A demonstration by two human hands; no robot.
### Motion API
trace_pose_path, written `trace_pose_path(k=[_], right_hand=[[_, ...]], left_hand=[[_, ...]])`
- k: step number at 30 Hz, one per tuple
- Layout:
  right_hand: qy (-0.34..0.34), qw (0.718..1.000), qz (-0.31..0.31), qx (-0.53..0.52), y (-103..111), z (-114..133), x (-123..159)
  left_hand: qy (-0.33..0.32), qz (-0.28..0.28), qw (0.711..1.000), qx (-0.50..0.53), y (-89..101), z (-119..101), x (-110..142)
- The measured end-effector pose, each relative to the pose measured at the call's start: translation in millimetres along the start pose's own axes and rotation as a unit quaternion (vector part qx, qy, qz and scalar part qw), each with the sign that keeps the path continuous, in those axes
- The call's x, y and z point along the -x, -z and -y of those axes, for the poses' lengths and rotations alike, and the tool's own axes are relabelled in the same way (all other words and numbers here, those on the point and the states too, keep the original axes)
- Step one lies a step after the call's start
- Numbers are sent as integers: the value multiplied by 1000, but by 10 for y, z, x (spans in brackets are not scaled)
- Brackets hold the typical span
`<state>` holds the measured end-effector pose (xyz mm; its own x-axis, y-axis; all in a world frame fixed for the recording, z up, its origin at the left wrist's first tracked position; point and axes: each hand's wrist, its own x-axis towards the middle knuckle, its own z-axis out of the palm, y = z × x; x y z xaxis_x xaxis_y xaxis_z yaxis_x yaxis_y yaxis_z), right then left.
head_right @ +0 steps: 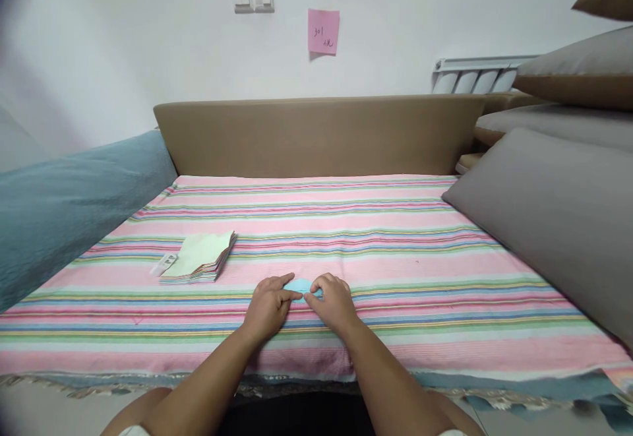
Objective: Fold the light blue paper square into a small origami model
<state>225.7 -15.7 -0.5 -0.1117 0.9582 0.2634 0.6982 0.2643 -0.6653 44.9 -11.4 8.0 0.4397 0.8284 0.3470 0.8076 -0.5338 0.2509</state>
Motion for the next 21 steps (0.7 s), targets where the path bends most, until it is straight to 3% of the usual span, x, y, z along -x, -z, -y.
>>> trace_pose_path(k=[8, 21], right_hand=[[-21, 1000, -9, 18, -27, -1, 2], [18, 1000, 17, -1, -6, -88, 3]], left_hand=[[0, 8, 1000, -1, -6, -4, 6], [-6, 4, 1000, -4, 17, -23, 16]])
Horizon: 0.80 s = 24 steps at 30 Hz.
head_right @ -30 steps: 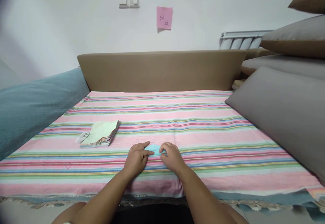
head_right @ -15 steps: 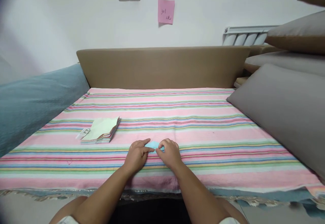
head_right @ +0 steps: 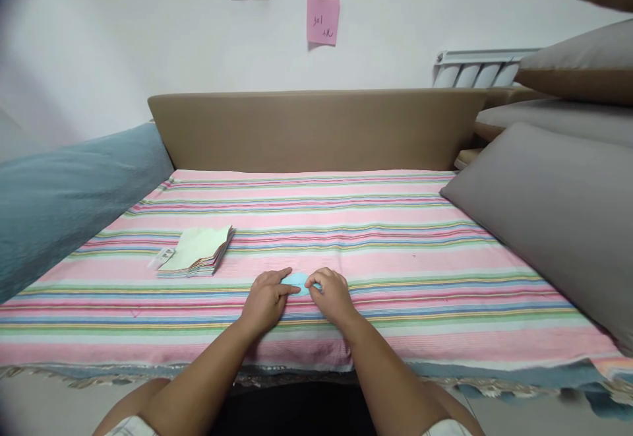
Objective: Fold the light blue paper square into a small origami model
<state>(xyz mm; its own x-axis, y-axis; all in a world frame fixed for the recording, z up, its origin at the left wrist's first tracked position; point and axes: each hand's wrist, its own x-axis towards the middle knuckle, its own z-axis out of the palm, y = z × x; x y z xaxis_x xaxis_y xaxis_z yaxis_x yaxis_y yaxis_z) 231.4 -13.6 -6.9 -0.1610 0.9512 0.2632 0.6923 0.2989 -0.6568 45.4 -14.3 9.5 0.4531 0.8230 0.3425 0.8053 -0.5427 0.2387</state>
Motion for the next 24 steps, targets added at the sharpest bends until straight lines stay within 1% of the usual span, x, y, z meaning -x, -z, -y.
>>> trace_pose_path(k=[4, 9, 17, 22, 24], right_hand=[[23, 999, 23, -1, 22, -21, 22], [28, 999, 32, 14, 19, -36, 39], [29, 999, 33, 25, 4, -34, 46], [32, 999, 33, 29, -3, -30, 49], [32, 998, 33, 31, -4, -30, 51]], left_hand=[[-4, -1, 1000, -2, -7, 6, -1], [-25, 9, 1000, -6, 3, 28, 18], [-28, 21, 999, -35, 34, -43, 188], [-30, -8, 999, -41, 25, -51, 221], [-29, -10, 999, -44, 22, -47, 221]])
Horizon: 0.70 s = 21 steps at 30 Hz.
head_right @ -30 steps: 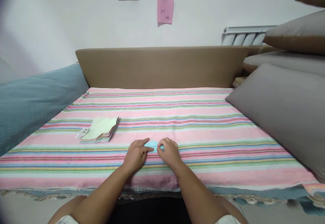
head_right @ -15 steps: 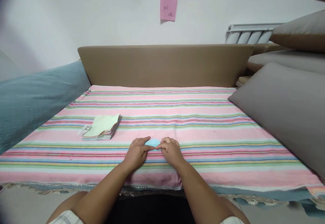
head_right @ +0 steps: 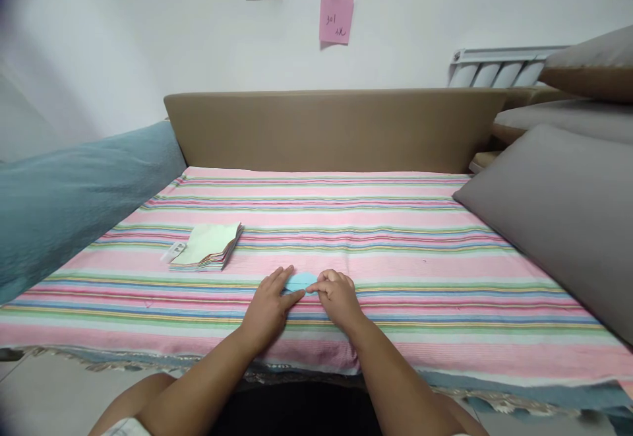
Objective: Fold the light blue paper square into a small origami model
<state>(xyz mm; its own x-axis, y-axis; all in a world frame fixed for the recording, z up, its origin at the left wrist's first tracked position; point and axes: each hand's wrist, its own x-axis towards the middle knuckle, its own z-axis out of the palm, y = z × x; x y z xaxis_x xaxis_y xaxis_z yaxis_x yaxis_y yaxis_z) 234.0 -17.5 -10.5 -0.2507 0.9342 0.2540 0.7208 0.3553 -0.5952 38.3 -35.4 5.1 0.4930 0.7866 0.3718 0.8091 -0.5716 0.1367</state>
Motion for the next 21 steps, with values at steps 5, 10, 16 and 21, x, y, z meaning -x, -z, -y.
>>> trace_pose_path(k=[5, 10, 16, 21], right_hand=[[-1, 1000, 1, 3, 1, 2, 1], [-2, 1000, 4, 4, 8, 10, -1], [-3, 1000, 1, 6, 3, 13, 5], [0, 1000, -2, 6, -6, 11, 7]], left_hand=[[12, -4, 1000, 10, -2, 3, 5], [14, -3, 1000, -4, 4, -3, 1], [14, -13, 1000, 4, 11, -5, -4], [21, -20, 1000, 10, -8, 12, -1]])
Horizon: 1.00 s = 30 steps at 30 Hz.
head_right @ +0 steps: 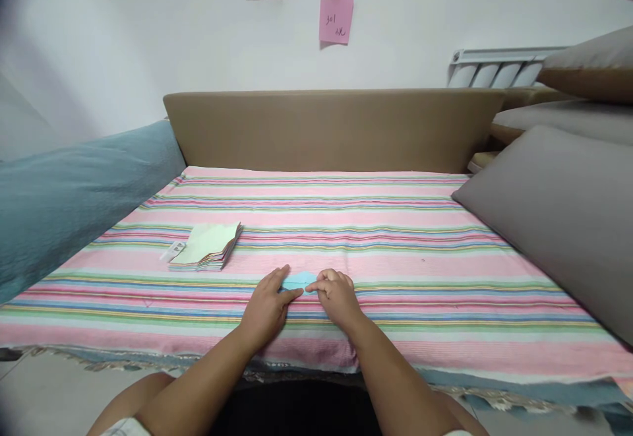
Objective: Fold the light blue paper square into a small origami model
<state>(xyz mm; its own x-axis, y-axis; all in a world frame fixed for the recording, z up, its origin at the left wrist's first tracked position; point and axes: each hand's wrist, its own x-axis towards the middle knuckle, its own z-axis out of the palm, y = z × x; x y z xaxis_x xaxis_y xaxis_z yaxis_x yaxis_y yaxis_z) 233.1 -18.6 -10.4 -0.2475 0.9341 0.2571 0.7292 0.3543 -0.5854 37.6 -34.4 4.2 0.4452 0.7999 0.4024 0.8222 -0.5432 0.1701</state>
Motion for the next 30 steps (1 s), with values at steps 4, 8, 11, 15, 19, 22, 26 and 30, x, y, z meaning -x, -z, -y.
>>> trace_pose_path(k=[4, 8, 11, 15, 19, 22, 26, 30], right_hand=[[1, 1000, 0, 1, -3, -6, -1], [0, 1000, 1, 2, -1, -5, 0], [-1, 1000, 2, 1, 3, 1, 0], [-3, 1000, 3, 1, 8, 5, 0], [-4, 1000, 5, 1, 11, 5, 0], [-5, 1000, 6, 1, 13, 4, 1], [-5, 1000, 9, 1, 15, 1, 1], [-5, 1000, 10, 0, 15, 1, -1]], left_hand=[[-2, -13, 1000, 8, -26, 22, 0], [-4, -17, 1000, 5, -48, 40, -3], [-7, -14, 1000, 4, -55, 49, -5], [-7, -13, 1000, 7, -53, 52, -5], [-9, -16, 1000, 11, -48, 48, -8], [-10, -24, 1000, 13, -53, 47, -10], [-14, -30, 999, 13, -65, 53, -9], [-16, -31, 999, 12, -64, 56, -9]])
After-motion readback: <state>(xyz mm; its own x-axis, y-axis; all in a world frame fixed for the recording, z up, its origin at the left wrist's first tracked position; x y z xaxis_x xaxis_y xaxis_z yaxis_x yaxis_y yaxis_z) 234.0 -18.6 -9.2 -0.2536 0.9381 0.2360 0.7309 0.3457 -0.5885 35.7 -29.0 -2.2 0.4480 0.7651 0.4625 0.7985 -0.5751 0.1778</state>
